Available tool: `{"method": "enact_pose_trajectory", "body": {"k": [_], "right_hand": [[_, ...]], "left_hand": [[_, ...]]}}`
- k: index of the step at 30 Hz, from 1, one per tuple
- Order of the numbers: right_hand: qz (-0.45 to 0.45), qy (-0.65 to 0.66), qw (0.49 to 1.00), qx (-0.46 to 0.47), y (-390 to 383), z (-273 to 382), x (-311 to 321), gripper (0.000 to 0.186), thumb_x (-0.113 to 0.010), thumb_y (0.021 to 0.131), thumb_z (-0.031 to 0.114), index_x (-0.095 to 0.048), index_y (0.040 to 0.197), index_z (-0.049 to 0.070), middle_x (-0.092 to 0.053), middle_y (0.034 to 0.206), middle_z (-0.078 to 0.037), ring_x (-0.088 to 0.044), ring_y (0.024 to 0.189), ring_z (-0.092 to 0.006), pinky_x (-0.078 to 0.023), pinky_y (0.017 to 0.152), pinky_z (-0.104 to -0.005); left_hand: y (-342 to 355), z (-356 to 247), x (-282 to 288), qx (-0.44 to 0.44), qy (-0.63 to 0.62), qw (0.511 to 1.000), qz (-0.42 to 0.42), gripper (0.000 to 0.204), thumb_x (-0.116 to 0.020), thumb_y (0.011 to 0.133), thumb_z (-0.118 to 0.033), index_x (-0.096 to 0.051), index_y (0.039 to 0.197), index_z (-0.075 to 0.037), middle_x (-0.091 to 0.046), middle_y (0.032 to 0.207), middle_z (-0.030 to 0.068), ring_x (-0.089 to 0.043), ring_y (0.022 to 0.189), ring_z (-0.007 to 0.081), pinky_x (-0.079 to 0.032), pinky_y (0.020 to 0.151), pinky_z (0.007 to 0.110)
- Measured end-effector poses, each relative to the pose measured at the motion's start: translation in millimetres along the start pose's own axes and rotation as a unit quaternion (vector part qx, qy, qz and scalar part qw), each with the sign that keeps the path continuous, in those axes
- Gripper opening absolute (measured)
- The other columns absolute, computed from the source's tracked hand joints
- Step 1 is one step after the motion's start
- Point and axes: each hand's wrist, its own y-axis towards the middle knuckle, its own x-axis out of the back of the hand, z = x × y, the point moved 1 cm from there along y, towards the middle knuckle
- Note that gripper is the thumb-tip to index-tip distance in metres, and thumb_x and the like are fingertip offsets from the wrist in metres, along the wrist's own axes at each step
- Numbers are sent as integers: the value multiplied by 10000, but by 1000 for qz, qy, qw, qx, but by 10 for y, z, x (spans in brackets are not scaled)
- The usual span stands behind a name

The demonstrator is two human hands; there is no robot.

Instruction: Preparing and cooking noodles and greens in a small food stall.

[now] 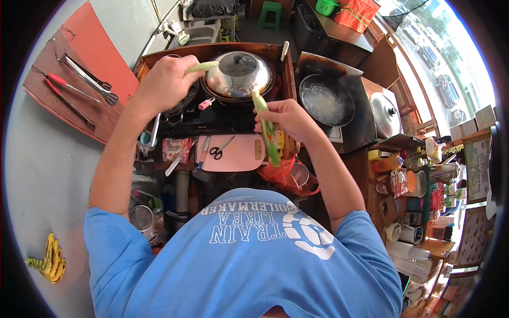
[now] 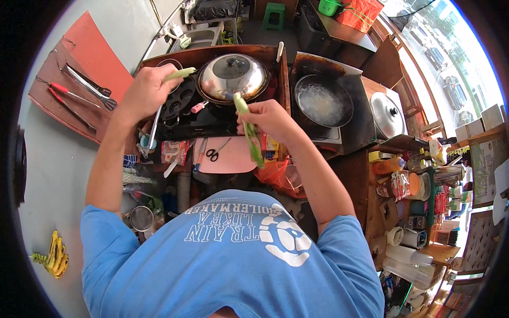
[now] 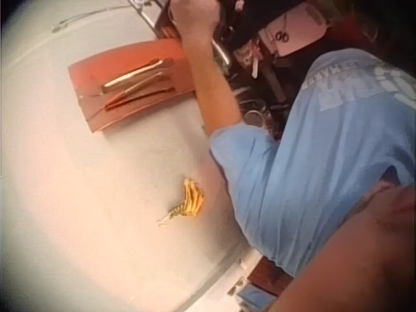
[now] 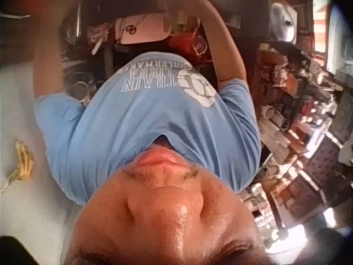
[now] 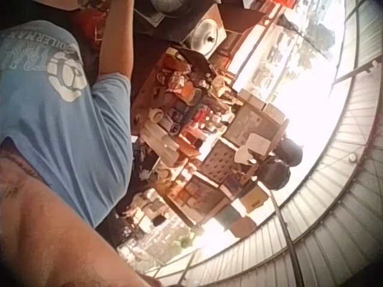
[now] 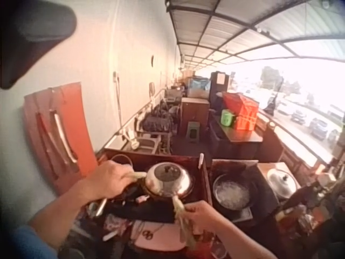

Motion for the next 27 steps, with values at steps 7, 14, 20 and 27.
{"method": "enact_pose_trajectory", "body": {"k": [7, 14, 20, 27], "right_hand": [[-31, 280, 949, 141, 450, -306, -396, 209, -644, 963, 93, -647, 1112, -53, -691, 1037, -112, -676, 972, -191, -564, 858, -314], [-44, 177, 976, 117, 439, -379, -364, 260, -662, 939, 51, -655, 1162, -83, -707, 1041, -123, -694, 890, -178, -580, 809, -315], [-121, -105, 983, 93, 426, -408, -435, 199, -655, 866, -5, -737, 1046, -30, -728, 806, -84, -692, 740, -110, -564, 688, -273], [-106, 170, 980, 20, 269, -858, -56, 289, -598, 947, 12, -606, 1214, -96, -688, 1026, -119, -694, 924, -216, -582, 845, -347]], "left_hand": [[-311, -387, -1047, 155, -218, 964, -17, 224, -762, 805, -167, -698, 878, 35, -659, 671, 154, -620, 573, 170, -497, 590, 349], [-394, -89, -1099, 149, -298, 942, 40, 188, -720, 835, -150, -700, 896, 27, -604, 609, 94, -552, 553, 109, -454, 545, 312], [-422, -75, -1237, 34, -127, 990, 46, 156, -650, 843, -156, -734, 946, -75, -681, 834, 198, -645, 803, 423, -518, 698, 507], [-502, 264, -1125, 163, -200, 965, 47, 185, -593, 932, -202, -663, 917, -32, -683, 741, 167, -684, 678, 335, -532, 613, 430]]}}
